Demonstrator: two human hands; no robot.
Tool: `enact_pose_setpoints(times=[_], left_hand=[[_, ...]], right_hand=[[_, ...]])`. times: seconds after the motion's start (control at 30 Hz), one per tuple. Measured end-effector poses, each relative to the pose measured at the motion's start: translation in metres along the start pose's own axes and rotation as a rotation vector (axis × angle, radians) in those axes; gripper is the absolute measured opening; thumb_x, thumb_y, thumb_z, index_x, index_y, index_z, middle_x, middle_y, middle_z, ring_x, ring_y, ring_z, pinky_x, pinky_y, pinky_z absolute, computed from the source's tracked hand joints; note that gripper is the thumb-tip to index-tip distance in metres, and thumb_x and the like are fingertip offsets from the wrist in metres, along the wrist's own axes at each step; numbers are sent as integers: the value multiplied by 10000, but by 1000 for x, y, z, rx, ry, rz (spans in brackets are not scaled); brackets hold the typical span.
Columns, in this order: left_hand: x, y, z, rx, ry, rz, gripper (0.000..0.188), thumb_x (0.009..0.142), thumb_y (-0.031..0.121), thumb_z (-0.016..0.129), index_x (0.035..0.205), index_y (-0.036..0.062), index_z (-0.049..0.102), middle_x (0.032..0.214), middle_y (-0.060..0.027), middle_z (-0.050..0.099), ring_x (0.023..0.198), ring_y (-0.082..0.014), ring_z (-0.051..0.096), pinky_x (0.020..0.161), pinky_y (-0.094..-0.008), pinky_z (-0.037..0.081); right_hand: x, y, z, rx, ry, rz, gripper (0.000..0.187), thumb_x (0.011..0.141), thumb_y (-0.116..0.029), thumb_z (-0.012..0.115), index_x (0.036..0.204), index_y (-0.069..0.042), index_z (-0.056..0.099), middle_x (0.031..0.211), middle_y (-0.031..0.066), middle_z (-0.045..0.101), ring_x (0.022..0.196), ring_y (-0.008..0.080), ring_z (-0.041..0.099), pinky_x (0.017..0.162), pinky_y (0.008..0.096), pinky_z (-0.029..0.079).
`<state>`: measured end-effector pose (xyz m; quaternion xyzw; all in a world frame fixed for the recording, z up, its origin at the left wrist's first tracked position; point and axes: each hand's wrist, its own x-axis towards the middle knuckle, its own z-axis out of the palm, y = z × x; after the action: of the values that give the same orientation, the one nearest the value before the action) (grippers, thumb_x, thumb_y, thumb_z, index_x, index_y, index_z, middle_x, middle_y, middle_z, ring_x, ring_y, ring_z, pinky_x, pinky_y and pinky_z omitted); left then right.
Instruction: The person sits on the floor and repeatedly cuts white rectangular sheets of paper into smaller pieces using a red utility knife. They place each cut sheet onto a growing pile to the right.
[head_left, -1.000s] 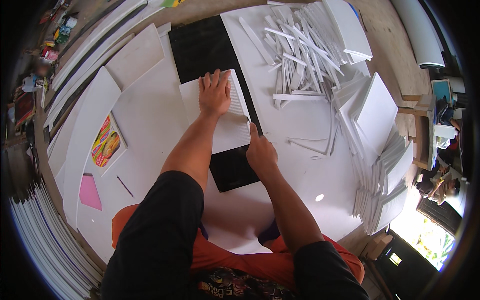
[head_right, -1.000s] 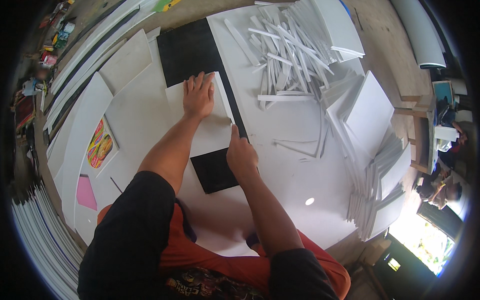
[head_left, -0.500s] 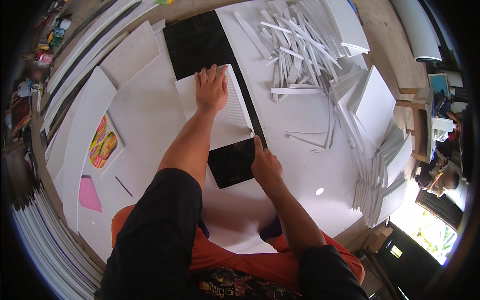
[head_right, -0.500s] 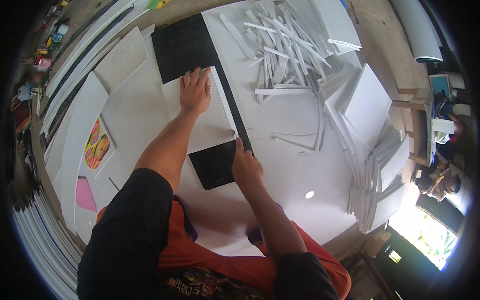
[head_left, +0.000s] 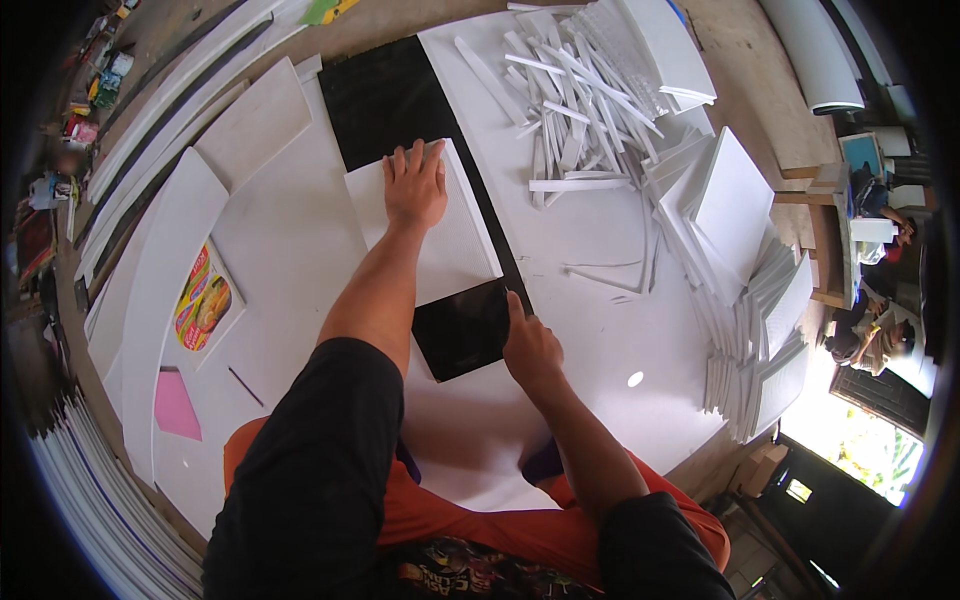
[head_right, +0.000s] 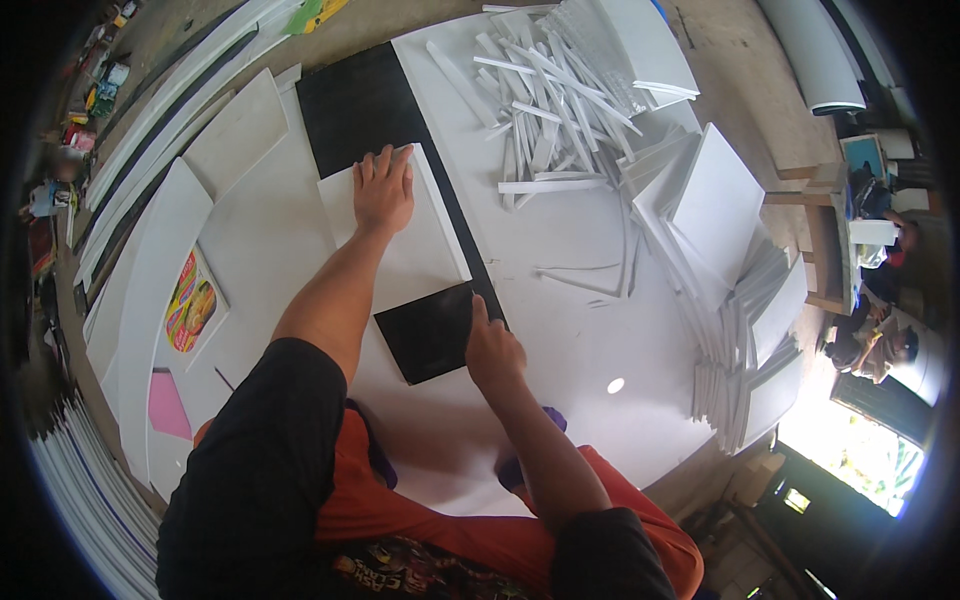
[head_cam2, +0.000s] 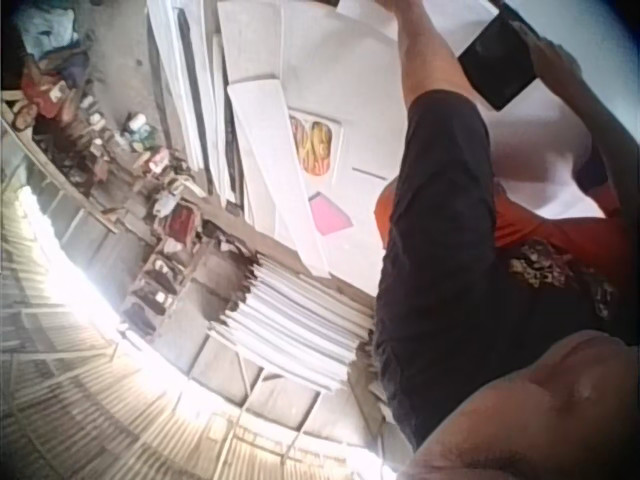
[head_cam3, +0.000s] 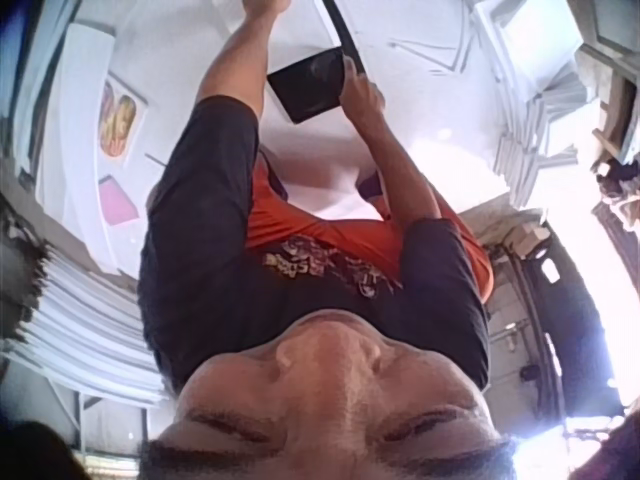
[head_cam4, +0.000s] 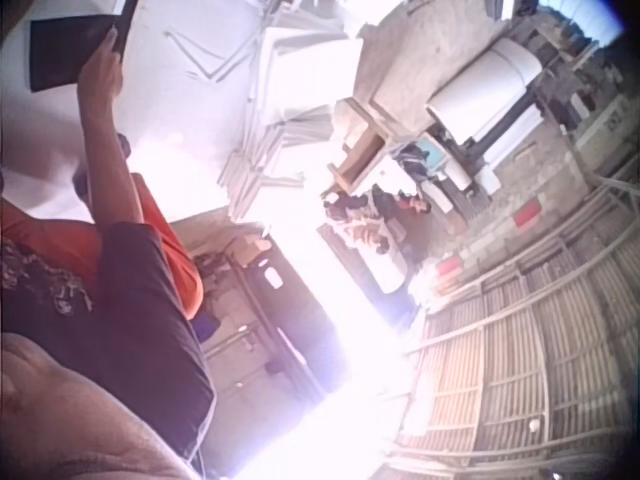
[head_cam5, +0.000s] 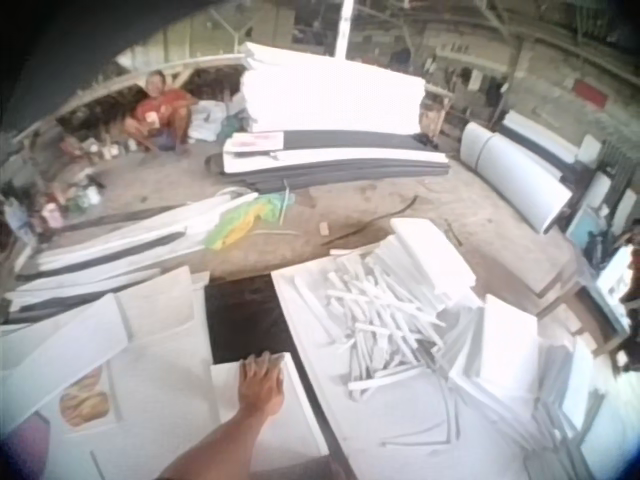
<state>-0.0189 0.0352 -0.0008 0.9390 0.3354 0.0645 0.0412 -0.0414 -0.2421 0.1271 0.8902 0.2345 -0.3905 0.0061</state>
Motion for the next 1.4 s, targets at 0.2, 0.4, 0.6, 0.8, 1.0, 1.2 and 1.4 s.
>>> enact_pose_setpoints(times=[0.2, 0.4, 0.6, 0.8, 1.0, 1.2, 1.4], left_hand=[[1, -9, -2, -45, 110, 34, 478, 1054, 384, 499, 1487, 185, 461, 1426, -98, 505, 1318, -348, 440, 1200, -529, 284], [11, -5, -22, -196, 178, 18, 436, 975, 486, 627, 1108, 72, 656, 1082, -139, 585, 1074, -340, 564, 919, -499, 449], [-7, 18, -72, -406, 171, 77, 443, 958, 485, 638, 727, 108, 674, 762, -89, 626, 717, -328, 651, 662, -496, 459], [-34, 0, -133, -659, 168, -4, 483, 986, 461, 603, 736, 52, 662, 797, -112, 631, 708, -394, 627, 639, -493, 472], [-68, -30, -161, -775, 97, -201, 493, 1066, 442, 469, 897, 26, 672, 810, -130, 627, 784, -382, 625, 693, -440, 473], [-84, -31, -150, -1036, 154, -305, 494, 1078, 427, 491, 896, -13, 623, 755, -116, 585, 715, -243, 565, 694, -375, 456], [-79, -31, -149, -1146, 135, -269, 509, 1083, 442, 466, 951, -10, 659, 776, -178, 620, 721, -338, 590, 688, -407, 463]], right_hand=[[5, 36, -5, 149, 77, -93, 598, 988, -151, 520, 1568, -191, 380, 1023, 266, 711, 963, 475, 688, 877, 548, 545], [64, 57, -16, 815, 334, -126, 290, 950, -185, 652, 1190, -29, 607, 874, 168, 696, 815, 305, 690, 740, 439, 535], [105, -13, -73, 1059, 428, -220, 396, 751, -282, 910, 940, -14, 687, 708, -7, 574, 634, 101, 525, 597, 289, 430], [110, -94, -101, 1279, 64, -542, 451, 736, -271, 935, 994, -15, 669, 734, -35, 567, 651, 78, 518, 587, 265, 420], [100, -131, -88, 1213, -225, -584, 283, 786, -150, 904, 914, -46, 675, 831, 9, 653, 720, 109, 586, 676, 280, 465], [82, -135, -79, 1490, -359, -583, 252, 812, -186, 874, 857, -42, 672, 763, 27, 641, 603, 125, 597, 532, 307, 466], [79, -129, -80, 1586, -427, -603, 165, 885, -163, 788, 837, -52, 676, 707, 52, 653, 558, 160, 615, 508, 317, 492]])
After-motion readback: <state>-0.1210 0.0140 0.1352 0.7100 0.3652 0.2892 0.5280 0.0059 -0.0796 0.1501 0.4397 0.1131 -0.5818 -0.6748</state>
